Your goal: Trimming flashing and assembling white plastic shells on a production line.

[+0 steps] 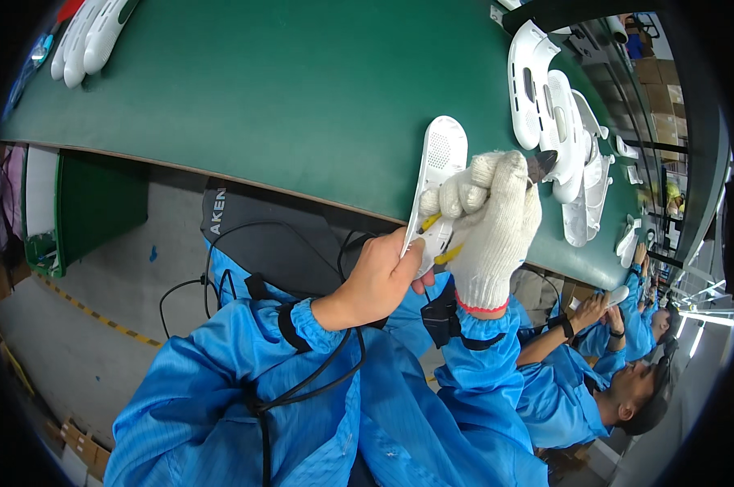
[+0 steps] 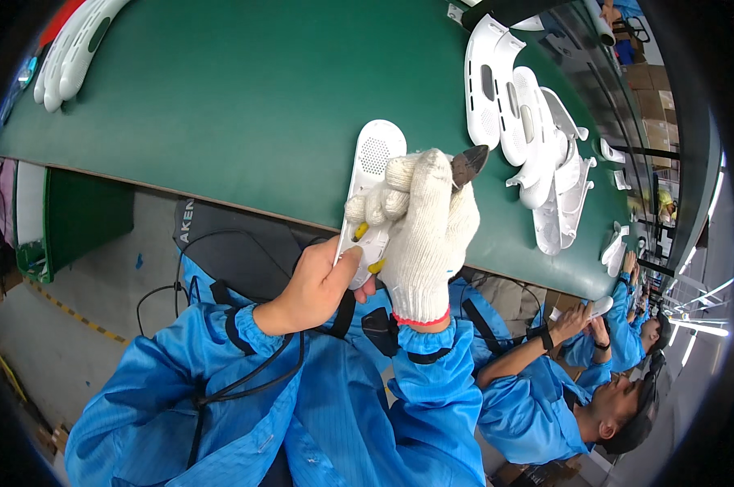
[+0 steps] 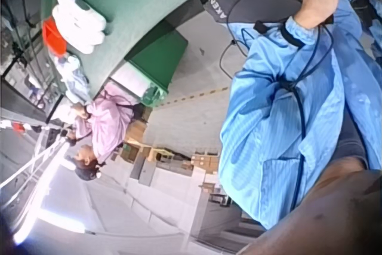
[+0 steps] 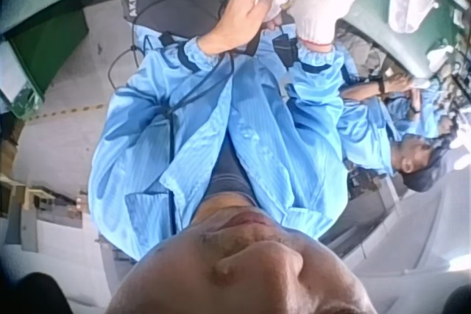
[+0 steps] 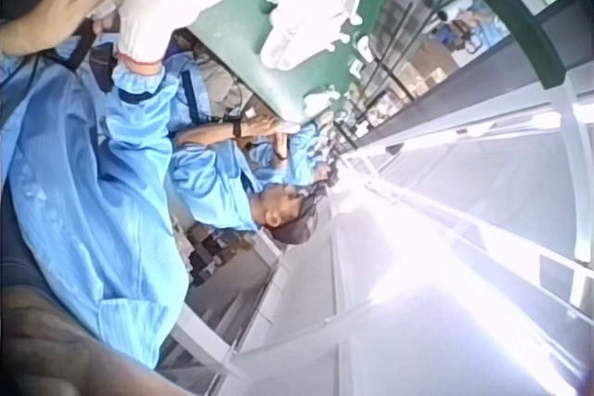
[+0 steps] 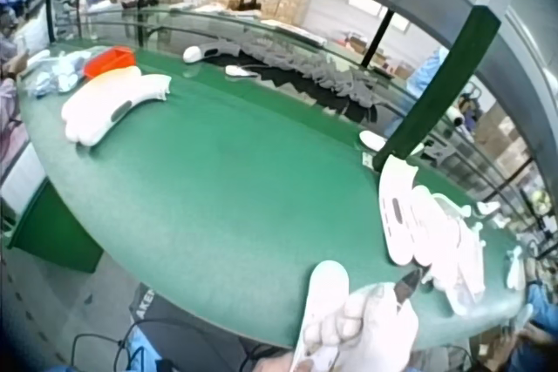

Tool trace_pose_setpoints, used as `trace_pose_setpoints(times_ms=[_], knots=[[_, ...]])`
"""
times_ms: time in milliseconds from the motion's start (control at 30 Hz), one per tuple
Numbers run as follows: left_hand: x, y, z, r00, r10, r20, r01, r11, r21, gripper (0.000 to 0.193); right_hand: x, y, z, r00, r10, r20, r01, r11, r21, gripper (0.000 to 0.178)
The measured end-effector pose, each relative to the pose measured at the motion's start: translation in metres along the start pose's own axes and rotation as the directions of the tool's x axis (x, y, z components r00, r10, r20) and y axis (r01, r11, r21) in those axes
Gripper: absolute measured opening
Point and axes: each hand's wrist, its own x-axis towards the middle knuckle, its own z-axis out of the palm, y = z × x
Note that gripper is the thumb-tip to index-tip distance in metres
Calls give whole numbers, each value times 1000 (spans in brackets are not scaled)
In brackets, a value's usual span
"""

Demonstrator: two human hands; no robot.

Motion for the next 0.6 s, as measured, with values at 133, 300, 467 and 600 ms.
trace_pose_setpoints(times_ms=[133, 300, 467, 600], knots=[[0, -1, -1, 1000, -6, -11, 6, 1000, -2, 31, -2, 3, 4, 999, -34, 8, 35, 997, -66, 30], [-3, 0, 1, 1000, 22, -18, -22, 1000, -2, 30, -15, 9, -2, 993, -117, -19, 112, 978, -174, 30], [-4, -1, 0, 998, 55, -17, -55, 998, -23, 30, -2, -6, -4, 997, 36, 65, -23, 983, -180, 32], [-4, 0, -2, 999, 13, -46, -12, 1000, 21, 32, 7, -13, -11, 990, 43, 132, -23, 988, -150, 32]])
